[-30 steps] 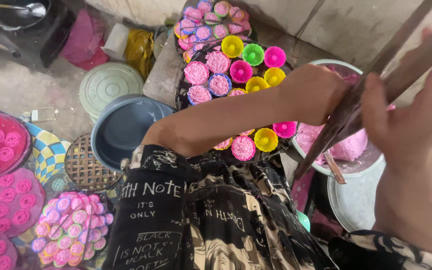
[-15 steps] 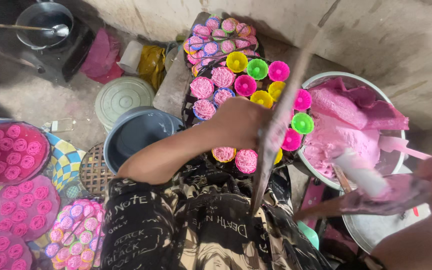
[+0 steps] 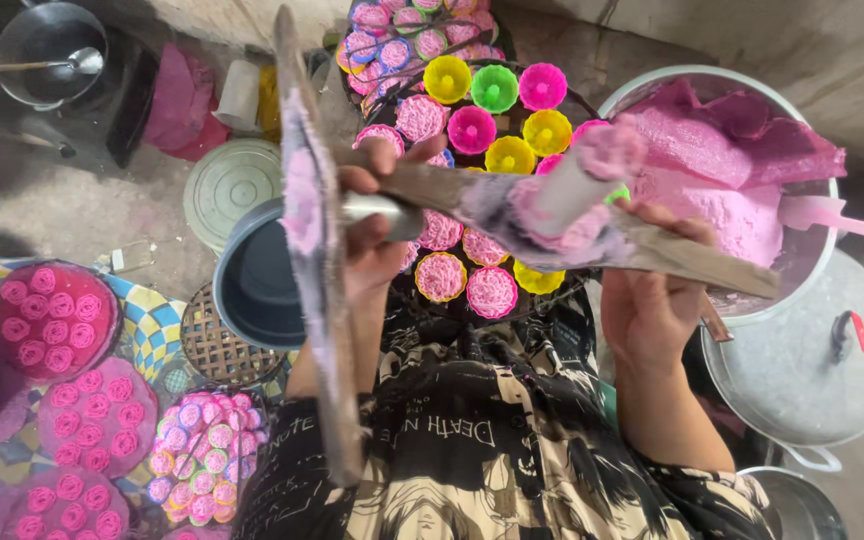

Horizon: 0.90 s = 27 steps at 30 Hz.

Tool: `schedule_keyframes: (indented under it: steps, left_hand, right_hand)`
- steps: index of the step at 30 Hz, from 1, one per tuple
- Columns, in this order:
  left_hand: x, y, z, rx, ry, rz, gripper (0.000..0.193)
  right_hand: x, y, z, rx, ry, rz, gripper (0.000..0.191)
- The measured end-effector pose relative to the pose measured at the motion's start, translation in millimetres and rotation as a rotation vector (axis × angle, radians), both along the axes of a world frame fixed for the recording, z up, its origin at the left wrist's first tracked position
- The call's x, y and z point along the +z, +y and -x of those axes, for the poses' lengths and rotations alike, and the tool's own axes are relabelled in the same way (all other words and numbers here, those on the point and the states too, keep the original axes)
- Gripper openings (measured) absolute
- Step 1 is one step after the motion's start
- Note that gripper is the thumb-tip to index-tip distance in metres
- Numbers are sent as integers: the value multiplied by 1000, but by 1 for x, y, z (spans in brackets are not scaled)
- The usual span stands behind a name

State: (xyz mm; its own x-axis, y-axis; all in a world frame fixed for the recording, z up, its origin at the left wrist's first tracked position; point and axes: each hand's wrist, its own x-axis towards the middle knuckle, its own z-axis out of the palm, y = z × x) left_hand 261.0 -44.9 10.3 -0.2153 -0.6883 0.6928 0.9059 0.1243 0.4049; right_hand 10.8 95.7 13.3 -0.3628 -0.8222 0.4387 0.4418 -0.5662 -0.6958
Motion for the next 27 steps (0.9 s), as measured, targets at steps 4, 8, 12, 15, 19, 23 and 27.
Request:
schedule_keyframes:
  steps: [4,8,12,15,19,23,27]
  left_hand:
    - [-19,10,-57,200,16,-222,25]
    - [-32,14,-110,387,82,-301,18]
    - [-45,11,-149,743,109,-303,19]
    - [-47,16,-165,762,66,-348,17]
    - [-43,29,-170,649,5,-414,20]
    - [-42,33,-170,622,49,-444,18]
    - [-44,30,-172,609,29,-434,17]
  right_hand:
    - [-39,20,39,-106,135,-299,62]
    - [-103,44,70,-175,-15,-519,69]
    - [-162,52,56,248,-379,-650,76]
    - [-179,46,52,469,-494,-559,74]
    - [-185,30,59,408,-430,-659,73]
    - [-192,24,61,385,-428,-670,74]
    - [-191,23,54,427,-448,-550,76]
